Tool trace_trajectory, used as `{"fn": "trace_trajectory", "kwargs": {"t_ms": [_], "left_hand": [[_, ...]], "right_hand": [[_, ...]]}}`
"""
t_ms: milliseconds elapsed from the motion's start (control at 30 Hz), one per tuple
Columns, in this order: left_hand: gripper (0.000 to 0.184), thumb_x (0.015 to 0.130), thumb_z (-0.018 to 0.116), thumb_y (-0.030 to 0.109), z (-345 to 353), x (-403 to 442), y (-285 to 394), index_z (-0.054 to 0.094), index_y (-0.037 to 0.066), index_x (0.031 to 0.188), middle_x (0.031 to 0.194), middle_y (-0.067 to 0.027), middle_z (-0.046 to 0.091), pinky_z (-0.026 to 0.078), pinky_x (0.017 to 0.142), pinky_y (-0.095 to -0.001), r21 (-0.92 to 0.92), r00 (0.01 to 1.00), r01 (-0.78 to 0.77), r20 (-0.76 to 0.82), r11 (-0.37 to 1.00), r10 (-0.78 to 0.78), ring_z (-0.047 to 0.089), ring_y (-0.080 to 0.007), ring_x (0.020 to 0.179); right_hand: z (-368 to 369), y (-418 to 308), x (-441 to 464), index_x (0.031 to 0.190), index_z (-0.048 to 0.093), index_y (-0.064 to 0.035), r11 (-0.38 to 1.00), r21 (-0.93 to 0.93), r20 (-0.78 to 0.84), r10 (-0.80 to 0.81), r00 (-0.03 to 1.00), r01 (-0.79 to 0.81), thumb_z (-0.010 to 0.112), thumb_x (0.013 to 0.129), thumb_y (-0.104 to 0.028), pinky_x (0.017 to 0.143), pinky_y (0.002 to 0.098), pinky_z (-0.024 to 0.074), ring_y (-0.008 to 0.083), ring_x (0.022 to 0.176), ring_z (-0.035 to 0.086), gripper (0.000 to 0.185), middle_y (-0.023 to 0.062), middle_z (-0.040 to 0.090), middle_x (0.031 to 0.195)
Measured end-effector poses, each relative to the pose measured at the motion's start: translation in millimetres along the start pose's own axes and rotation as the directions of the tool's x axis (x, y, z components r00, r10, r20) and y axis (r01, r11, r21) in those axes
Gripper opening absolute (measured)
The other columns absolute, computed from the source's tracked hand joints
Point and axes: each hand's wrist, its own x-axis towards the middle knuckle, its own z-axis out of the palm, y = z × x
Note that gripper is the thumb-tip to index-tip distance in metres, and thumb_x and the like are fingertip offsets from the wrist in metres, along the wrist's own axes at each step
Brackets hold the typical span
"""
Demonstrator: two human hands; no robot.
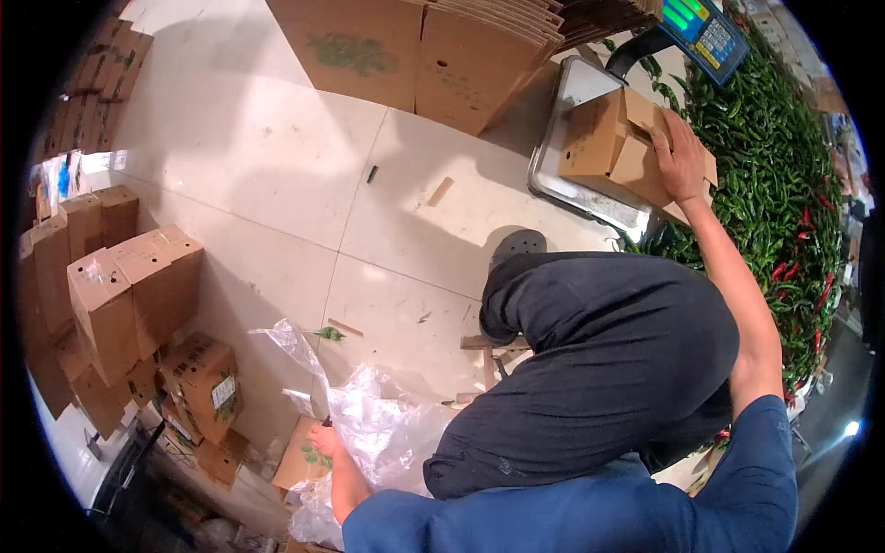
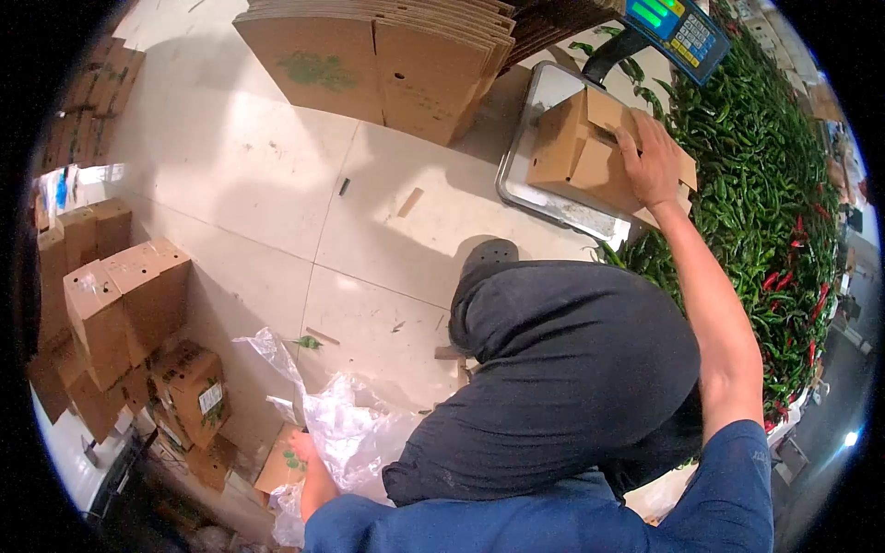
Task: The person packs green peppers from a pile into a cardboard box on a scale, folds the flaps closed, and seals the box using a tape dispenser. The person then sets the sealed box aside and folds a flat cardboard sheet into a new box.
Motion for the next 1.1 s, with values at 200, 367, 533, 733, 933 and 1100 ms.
{"fn": "trace_trajectory", "kwargs": {"t_ms": [200, 367, 533, 733, 933, 1100], "left_hand": [[0.048, 0.085, 0.075, 0.039, -7.7, 4.4, 4.9, 0.061, 0.007, 0.118, 0.13, -0.0159, 0.056, 0.053, 0.093, -0.0552, -0.034, 0.999, 0.033, 0.013, 0.999, -0.032, 0.057, -0.0381, 0.121], [0.044, 0.086, 0.072, 0.029, -54.8, -8.2, 22.1, 0.06, 0.002, 0.119, 0.129, -0.0198, 0.056, 0.05, 0.097, -0.0538, -0.122, 0.998, 0.024, 0.065, 0.992, -0.016, 0.057, -0.0392, 0.121], [0.043, 0.087, 0.063, 0.015, -53.8, 29.8, 42.9, 0.056, -0.005, 0.124, 0.131, -0.0255, 0.054, 0.045, 0.104, -0.0525, -0.365, 0.99, -0.123, -0.114, 0.923, 0.087, 0.054, -0.0429, 0.124], [0.042, 0.088, 0.059, 0.001, -229.8, -38.6, 249.5, 0.059, -0.003, 0.13, 0.14, -0.0229, 0.056, 0.04, 0.113, -0.0443, -0.412, 0.509, -0.858, -0.599, 0.306, 0.619, 0.052, -0.0377, 0.133], [0.062, 0.087, 0.074, 0.019, -390.1, -302.1, 449.0, 0.051, 0.002, 0.142, 0.145, -0.0192, 0.054, 0.04, 0.114, -0.0451, -0.178, -0.317, -0.866, -0.528, -0.468, 0.788, 0.05, -0.0342, 0.136], [0.11, 0.072, 0.083, 0.051, -403.5, -402.7, 581.7, 0.031, 0.002, 0.156, 0.159, -0.023, 0.035, 0.021, 0.121, -0.0588, 0.264, -0.534, -0.846, -0.427, -0.464, 0.73, 0.03, -0.0436, 0.149]], "right_hand": [[4.3, -1.0, -2.2, 0.139, 0.057, -0.011, 0.999, -0.049, -0.061, -0.026, 0.998, 0.023, 0.052, 0.102, -0.047, 0.111, 0.0434, 0.0375, 0.0348, 0.132, 0.053, 0.052, 0.0137, 0.06, 0.141], [1.0, -4.1, -1.7, 0.139, 0.057, -0.0117, 0.998, -0.058, -0.059, -0.022, 0.998, 0.018, 0.049, 0.103, -0.046, 0.111, 0.0432, 0.0379, 0.035, 0.132, 0.053, 0.051, 0.0132, 0.059, 0.141], [10.5, 9.1, -0.8, 0.14, 0.057, -0.0125, 0.998, -0.033, -0.072, -0.047, 0.996, 0.045, 0.044, 0.106, -0.041, 0.11, 0.0439, 0.0387, 0.034, 0.131, 0.054, 0.046, 0.0126, 0.059, 0.141], [9.8, 1.9, -1.9, 0.138, 0.058, -0.0116, 0.994, -0.106, -0.102, -0.037, 0.994, 0.026, 0.045, 0.105, -0.037, 0.109, 0.0449, 0.0388, 0.0315, 0.13, 0.054, 0.044, 0.0115, 0.061, 0.138], [3.0, -6.3, -0.5, 0.14, 0.055, -0.0104, 0.997, -0.083, -0.093, -0.011, 0.996, 0.003, 0.048, 0.101, -0.033, 0.109, 0.0448, 0.0359, 0.0296, 0.131, 0.051, 0.045, 0.011, 0.059, 0.136], [13.3, 5.6, 1.5, 0.14, 0.054, -0.0073, 0.987, 0.134, -0.139, 0.111, 0.984, -0.092, 0.051, 0.097, -0.023, 0.111, 0.0471, 0.0373, 0.0338, 0.128, 0.054, 0.046, 0.0146, 0.062, 0.134]]}}
